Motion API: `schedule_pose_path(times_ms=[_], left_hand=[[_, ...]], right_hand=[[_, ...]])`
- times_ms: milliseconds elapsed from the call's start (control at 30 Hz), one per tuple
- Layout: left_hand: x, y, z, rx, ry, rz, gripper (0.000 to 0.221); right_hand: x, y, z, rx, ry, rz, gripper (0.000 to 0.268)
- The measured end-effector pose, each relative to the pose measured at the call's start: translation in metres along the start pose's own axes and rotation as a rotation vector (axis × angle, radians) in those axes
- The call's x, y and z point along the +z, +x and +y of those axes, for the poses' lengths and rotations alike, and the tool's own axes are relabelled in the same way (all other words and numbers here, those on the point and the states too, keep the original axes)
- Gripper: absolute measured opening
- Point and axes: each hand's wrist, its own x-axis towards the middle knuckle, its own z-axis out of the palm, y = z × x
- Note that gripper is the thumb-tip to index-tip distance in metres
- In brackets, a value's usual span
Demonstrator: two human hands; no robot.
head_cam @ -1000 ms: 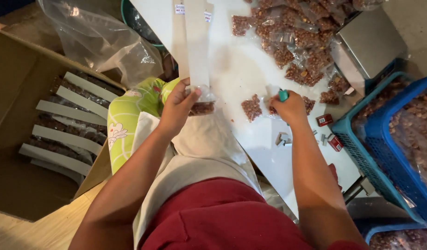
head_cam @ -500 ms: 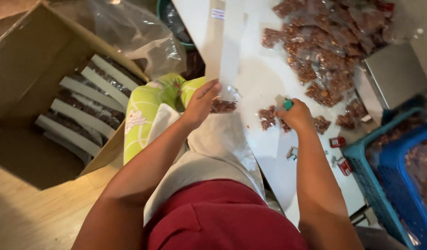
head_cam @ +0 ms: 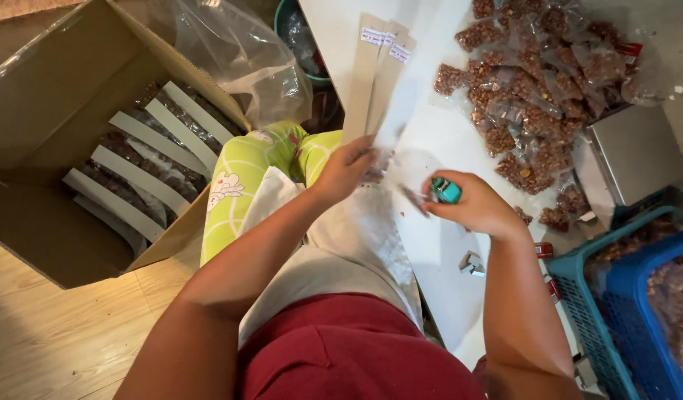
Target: The person sits on the floor and packs a brown granular food mixture into clear plastic bags. They use a handheld green stapler to seal the bags and place the finished packages into a cardboard box.
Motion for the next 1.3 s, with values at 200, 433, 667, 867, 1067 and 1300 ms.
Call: schedule_pose_path(times_ms=[200,433,667,867,1067,1300], left_hand=[[0.033,-0.03,0.033,0.108,0.205,-0.048,0.038],[0.036,-0.036,0.033,0.341,0.431,-0.027,0.043],[0.056,-0.057,0.063,0.427,0.507,0.007,0.042],[0.055,-0.054,0.069,0.467,0.653,0.032,0.04],[0.064,-0.055,0.083,0.402,0.776,-0.008,0.046],[0.078,-0.072,0.102,0.367,0.868,-0.084,0.047]], right_hand=[[0.032,0.035,-0.003,-0.362,-0.2,0.528,0.028],[0.038,0.043,0.005,-0.243,0.132,0.709,0.042],[0.026,0.049,0.0,-0.205,0.342,0.663,0.036],[0.013,0.06,-0.042,-0.173,1.116,0.964,0.05],[0.023,0.11,-0.011,-0.212,1.435,0.827,0.069],[0.03,0.084,-0.028,-0.212,1.621,0.794,0.041]])
